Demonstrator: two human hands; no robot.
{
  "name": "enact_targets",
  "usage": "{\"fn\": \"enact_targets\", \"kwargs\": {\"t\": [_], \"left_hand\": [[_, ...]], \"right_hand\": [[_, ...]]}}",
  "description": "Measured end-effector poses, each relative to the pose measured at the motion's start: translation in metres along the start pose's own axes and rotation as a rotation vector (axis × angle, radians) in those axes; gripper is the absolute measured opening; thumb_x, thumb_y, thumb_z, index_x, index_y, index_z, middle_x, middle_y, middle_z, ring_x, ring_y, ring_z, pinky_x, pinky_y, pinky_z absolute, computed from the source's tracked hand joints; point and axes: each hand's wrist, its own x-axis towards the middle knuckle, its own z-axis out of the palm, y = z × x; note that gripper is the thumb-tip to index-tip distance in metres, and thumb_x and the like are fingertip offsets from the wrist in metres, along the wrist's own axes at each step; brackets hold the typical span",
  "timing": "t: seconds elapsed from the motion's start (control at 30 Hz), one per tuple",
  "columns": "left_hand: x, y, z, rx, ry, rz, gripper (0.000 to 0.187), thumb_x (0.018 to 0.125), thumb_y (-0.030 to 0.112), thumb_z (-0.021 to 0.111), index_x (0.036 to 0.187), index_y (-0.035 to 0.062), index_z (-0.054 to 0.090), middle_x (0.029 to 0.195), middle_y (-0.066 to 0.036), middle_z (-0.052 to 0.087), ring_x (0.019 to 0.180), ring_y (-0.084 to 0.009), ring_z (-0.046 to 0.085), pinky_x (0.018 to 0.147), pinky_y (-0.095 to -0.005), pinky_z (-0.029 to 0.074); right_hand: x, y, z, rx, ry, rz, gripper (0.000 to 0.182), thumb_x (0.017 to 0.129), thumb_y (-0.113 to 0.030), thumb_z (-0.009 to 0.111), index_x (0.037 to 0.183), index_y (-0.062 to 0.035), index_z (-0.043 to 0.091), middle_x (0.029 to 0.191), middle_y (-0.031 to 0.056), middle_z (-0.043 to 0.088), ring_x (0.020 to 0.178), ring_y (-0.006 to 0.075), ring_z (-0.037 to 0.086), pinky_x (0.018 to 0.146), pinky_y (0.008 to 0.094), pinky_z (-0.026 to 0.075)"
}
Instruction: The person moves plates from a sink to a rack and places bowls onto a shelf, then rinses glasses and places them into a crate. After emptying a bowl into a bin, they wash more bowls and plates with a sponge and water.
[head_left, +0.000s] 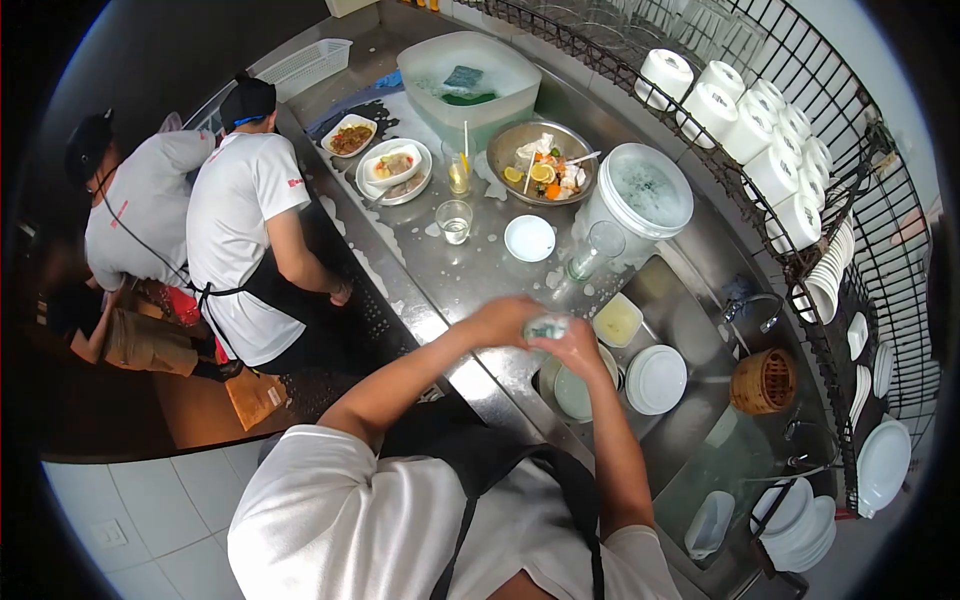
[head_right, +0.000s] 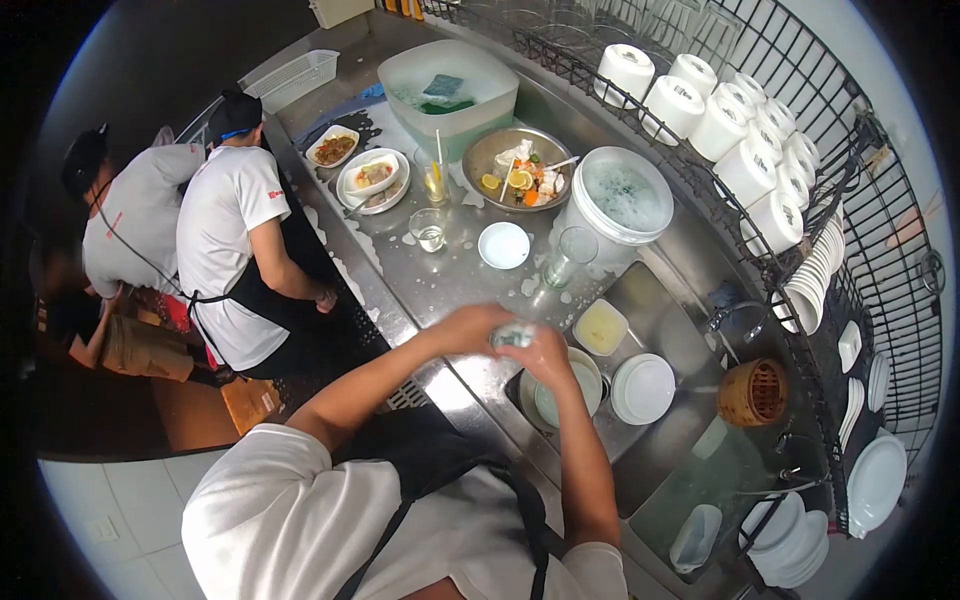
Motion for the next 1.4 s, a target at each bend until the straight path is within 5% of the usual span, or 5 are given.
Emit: {"fn": "enact_targets", "kwargs": {"t": [0.17, 0.27, 0.8, 1.1, 1.4], "left_hand": [[-0.037, -0.062, -0.041, 0.092, 0.798, -0.892, 0.08, 0.067, 0.02, 0.089, 0.135, 0.0047, 0.051, 0.113, -0.017, 0.066, 0.105, -0.0374, 0.064, 0.093, -0.0444, 0.052], [-0.022, -0.12, -0.04, 0.309, 1.026, -0.709, 0.088, 0.067, 0.024, 0.091, 0.139, 0.0031, 0.045, 0.116, -0.016, 0.066, 0.108, -0.0369, 0.064, 0.096, -0.0437, 0.05], [-0.042, -0.042, -0.007, -1.744, 0.162, -1.098, 0.072, 0.089, 0.06, 0.065, 0.135, 0.0072, 0.048, 0.1, -0.02, 0.067, 0.088, -0.0309, 0.07, 0.078, -0.0397, 0.059], [0.004, 0.055, 0.004, -1.562, -0.666, -0.681, 0.052, 0.095, 0.049, 0.063, 0.128, 0.0089, 0.058, 0.106, -0.016, 0.07, 0.071, -0.0198, 0.066, 0.053, -0.0288, 0.051], [0.015, 0.08, -0.007, 0.043, -0.1, -0.208, 0.079, 0.069, 0.042, 0.083, 0.132, 0.0013, 0.057, 0.115, -0.026, 0.067, 0.103, -0.0426, 0.066, 0.09, -0.0438, 0.053]], "right_hand": [[0.058, -0.016, 0.003, -0.853, -0.005, -0.085, 0.033, 0.073, -0.034, 0.083, 0.081, -0.0029, 0.076, 0.085, 0.0159, 0.073, 0.083, 0.0328, 0.071, 0.074, 0.0439, 0.056], [0.087, -0.011, 0.006, -1.007, 0.044, -0.111, 0.031, 0.074, -0.032, 0.083, 0.082, -0.0031, 0.075, 0.088, 0.0159, 0.073, 0.085, 0.0313, 0.071, 0.075, 0.0429, 0.056], [-0.091, -0.015, 0.016, 0.965, 0.63, 0.388, 0.035, 0.091, -0.014, 0.072, 0.12, 0.0026, 0.062, 0.118, 0.0112, 0.063, 0.109, 0.0177, 0.06, 0.096, 0.0308, 0.047], [-0.064, -0.025, 0.001, 0.31, 0.395, 0.102, 0.038, 0.1, -0.033, 0.06, 0.094, 0.0023, 0.073, 0.095, 0.009, 0.071, 0.091, 0.0166, 0.066, 0.083, 0.0319, 0.051], [-0.005, -0.021, 0.007, 0.577, 0.232, 0.15, 0.052, 0.096, -0.046, 0.063, 0.102, 0.0049, 0.071, 0.1, 0.0111, 0.07, 0.102, 0.017, 0.062, 0.09, 0.0324, 0.047]]}}
